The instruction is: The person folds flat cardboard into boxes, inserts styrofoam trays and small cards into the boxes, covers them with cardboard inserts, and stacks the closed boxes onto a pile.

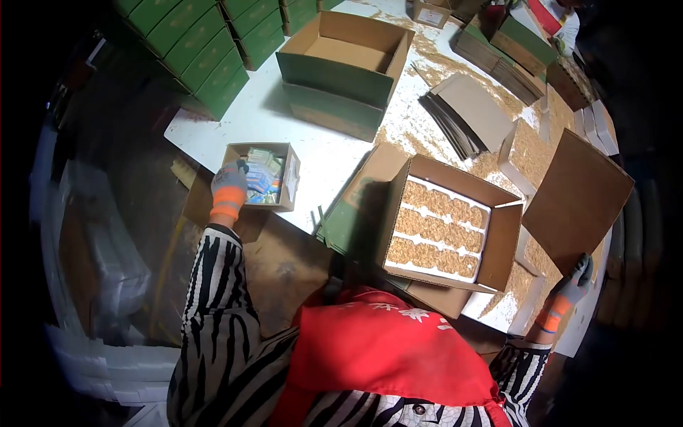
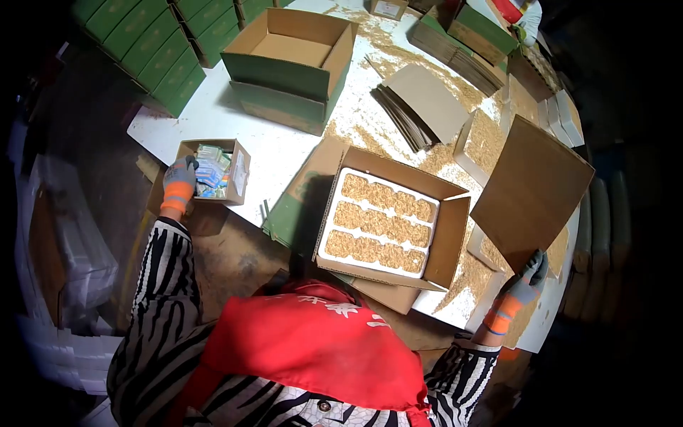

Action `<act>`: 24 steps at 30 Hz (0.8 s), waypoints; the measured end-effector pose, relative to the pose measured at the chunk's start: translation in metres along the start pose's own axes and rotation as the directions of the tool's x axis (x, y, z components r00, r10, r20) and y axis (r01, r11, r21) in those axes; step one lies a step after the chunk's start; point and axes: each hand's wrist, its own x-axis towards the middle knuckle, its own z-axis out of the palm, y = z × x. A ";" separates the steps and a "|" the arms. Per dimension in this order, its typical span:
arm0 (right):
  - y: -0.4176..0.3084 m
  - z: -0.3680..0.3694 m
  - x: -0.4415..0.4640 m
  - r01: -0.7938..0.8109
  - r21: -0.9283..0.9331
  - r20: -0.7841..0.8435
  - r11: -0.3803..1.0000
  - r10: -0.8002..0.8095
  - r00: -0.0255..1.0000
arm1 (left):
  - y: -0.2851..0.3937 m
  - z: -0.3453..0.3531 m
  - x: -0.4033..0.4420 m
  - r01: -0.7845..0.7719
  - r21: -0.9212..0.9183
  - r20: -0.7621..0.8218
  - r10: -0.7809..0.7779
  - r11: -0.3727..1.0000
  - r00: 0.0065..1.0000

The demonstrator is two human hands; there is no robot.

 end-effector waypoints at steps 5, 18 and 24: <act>0.022 -0.028 -0.013 0.080 0.007 0.000 0.997 -0.080 0.997 | 0.004 -0.043 -0.015 0.033 0.015 0.011 -0.033 0.999 0.999; -0.109 0.065 -0.052 0.850 0.102 0.746 0.517 -0.605 0.279 | 0.291 -0.075 -0.124 -0.827 -0.079 -0.292 0.780 0.557 0.553; -0.031 0.094 -0.092 0.626 0.247 0.969 0.740 -0.170 -0.181 | 0.260 -0.102 -0.129 -0.255 -0.825 -0.088 0.332 0.504 0.939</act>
